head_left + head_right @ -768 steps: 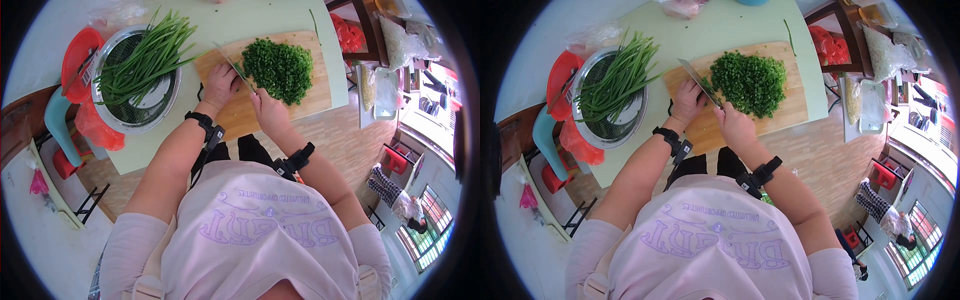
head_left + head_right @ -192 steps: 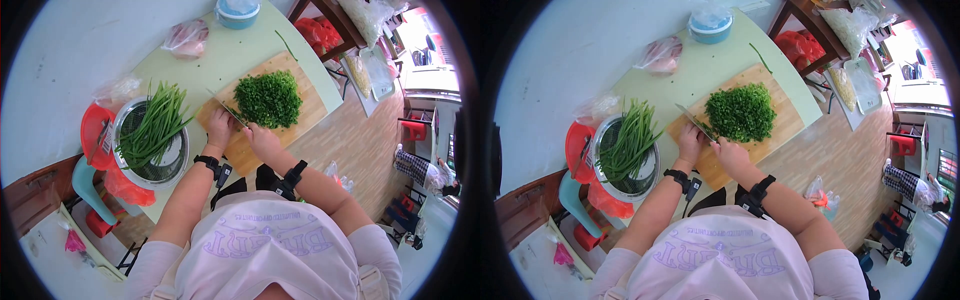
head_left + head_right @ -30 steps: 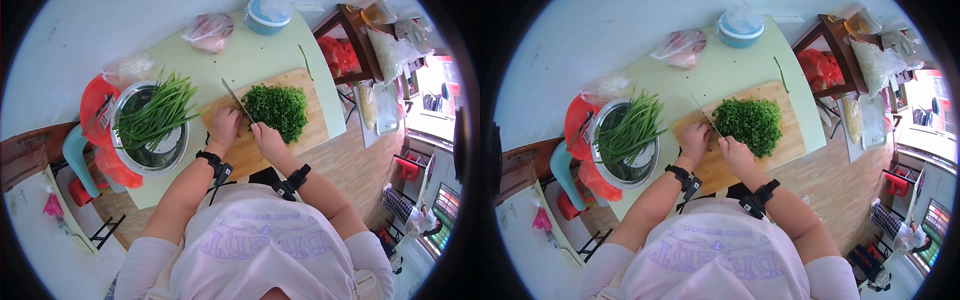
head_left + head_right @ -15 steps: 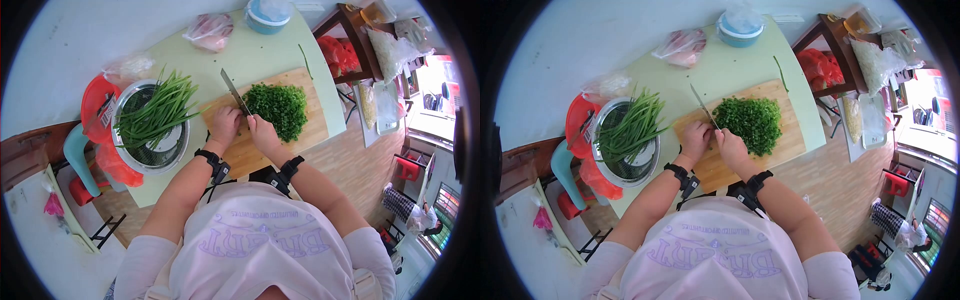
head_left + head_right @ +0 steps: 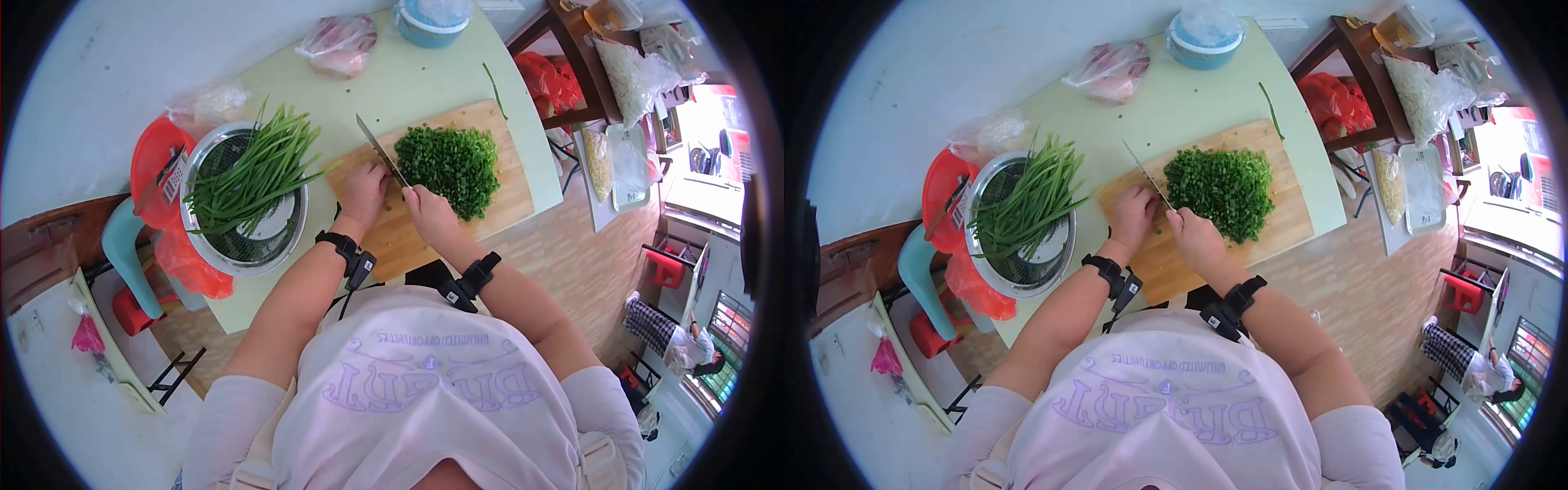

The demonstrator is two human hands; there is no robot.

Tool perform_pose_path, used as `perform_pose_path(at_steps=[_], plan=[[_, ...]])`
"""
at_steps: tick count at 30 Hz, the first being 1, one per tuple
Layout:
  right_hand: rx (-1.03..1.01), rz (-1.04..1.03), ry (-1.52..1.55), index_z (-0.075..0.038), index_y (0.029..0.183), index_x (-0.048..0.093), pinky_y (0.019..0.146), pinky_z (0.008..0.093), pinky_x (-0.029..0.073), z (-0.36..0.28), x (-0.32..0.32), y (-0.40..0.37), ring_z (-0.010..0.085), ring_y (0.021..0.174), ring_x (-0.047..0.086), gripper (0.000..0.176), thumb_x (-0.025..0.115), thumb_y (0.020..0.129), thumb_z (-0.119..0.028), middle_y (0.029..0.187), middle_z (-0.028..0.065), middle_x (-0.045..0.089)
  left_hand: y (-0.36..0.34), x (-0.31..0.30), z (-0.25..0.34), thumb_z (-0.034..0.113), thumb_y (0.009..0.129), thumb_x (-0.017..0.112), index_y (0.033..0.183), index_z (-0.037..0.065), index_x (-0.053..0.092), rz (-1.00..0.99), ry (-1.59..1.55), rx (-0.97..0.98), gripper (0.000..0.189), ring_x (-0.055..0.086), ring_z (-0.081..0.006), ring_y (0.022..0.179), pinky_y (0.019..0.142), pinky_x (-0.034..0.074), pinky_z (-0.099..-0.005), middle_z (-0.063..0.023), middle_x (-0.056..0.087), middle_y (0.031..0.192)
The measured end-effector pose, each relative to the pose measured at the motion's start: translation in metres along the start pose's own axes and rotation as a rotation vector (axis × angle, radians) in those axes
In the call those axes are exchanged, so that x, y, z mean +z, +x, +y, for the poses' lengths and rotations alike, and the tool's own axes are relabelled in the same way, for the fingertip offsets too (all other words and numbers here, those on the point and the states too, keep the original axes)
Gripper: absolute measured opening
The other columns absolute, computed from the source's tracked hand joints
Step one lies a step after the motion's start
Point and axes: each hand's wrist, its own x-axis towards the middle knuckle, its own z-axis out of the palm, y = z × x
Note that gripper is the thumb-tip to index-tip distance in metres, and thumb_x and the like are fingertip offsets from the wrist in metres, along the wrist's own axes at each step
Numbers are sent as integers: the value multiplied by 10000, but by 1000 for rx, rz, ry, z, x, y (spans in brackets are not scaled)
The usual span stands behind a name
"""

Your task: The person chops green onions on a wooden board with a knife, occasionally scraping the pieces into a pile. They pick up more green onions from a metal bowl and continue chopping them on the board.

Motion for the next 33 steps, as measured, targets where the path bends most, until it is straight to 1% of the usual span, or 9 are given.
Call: perform_pose_path(at_steps=[3, 8, 12, 16, 22, 24, 28, 30, 33], plan=[[4, 23, -13, -30, 981, 578, 723, 522, 497, -2, 4, -1, 454, 812, 622, 427, 395, 1000, -415, 822, 258, 645, -2, 1, -2, 63, 763, 675, 814, 70, 627, 7, -9, 9, 70, 576, -321, 722, 634, 472, -409, -115, 571, 754], [-20, 33, -8, -24, 989, 572, 728, 522, 498, 2, 11, 8, 455, 818, 624, 428, 387, 1003, -409, 831, 256, 649, -1, 0, -2, 74, 773, 679, 841, 72, 646, -18, -42, -30, 76, 573, -316, 735, 649, 475, -402, -106, 559, 789], [-27, 64, 4, -23, 1000, 573, 739, 520, 497, 2, 17, 13, 452, 837, 624, 438, 378, 1004, -414, 856, 260, 650, -1, -1, -3, 65, 763, 682, 830, 70, 649, -43, -27, -46, 75, 574, -312, 742, 647, 477, -402, -104, 555, 790], [-37, 68, 0, -22, 999, 584, 750, 515, 498, -4, 18, 28, 450, 852, 622, 445, 376, 1004, -415, 882, 256, 652, 0, -4, -3, 54, 747, 685, 816, 69, 653, -37, -18, -13, 78, 573, -311, 737, 643, 479, -405, -104, 551, 783], [-62, 91, 104, -30, 973, 606, 742, 510, 500, 3, 14, 37, 450, 843, 620, 442, 387, 1001, -413, 870, 246, 652, -1, -3, -5, 34, 739, 684, 812, 60, 650, -21, -19, 2, 85, 582, -311, 736, 647, 487, -399, -109, 566, 779], [19, 98, 102, -43, 986, 607, 740, 507, 500, 3, 9, 26, 448, 840, 620, 436, 393, 997, -423, 863, 247, 650, -2, -2, -4, 31, 739, 683, 812, 56, 648, -5, -26, 5, 84, 585, -310, 738, 649, 489, -396, -110, 573, 779], [44, 51, 93, -51, 992, 604, 741, 506, 498, 5, 0, 13, 447, 839, 620, 435, 401, 993, -435, 860, 244, 650, -1, -2, -5, 32, 742, 683, 812, 46, 640, -3, -49, -21, 83, 588, -315, 735, 648, 489, -394, -115, 580, 782], [-21, 31, 60, -42, 987, 595, 737, 510, 495, 7, 4, 9, 452, 831, 617, 439, 400, 994, -435, 851, 250, 647, -1, -1, -6, 32, 744, 682, 811, 45, 637, -15, -52, -33, 82, 588, -316, 733, 649, 489, -395, -118, 579, 780], [-38, -12, 42, -34, 983, 591, 736, 512, 495, 5, 6, 7, 455, 830, 616, 445, 391, 997, -432, 851, 255, 646, -2, -1, -7, 33, 746, 680, 803, 48, 633, -18, -42, -23, 75, 590, -317, 735, 647, 487, -395, -120, 577, 785]])
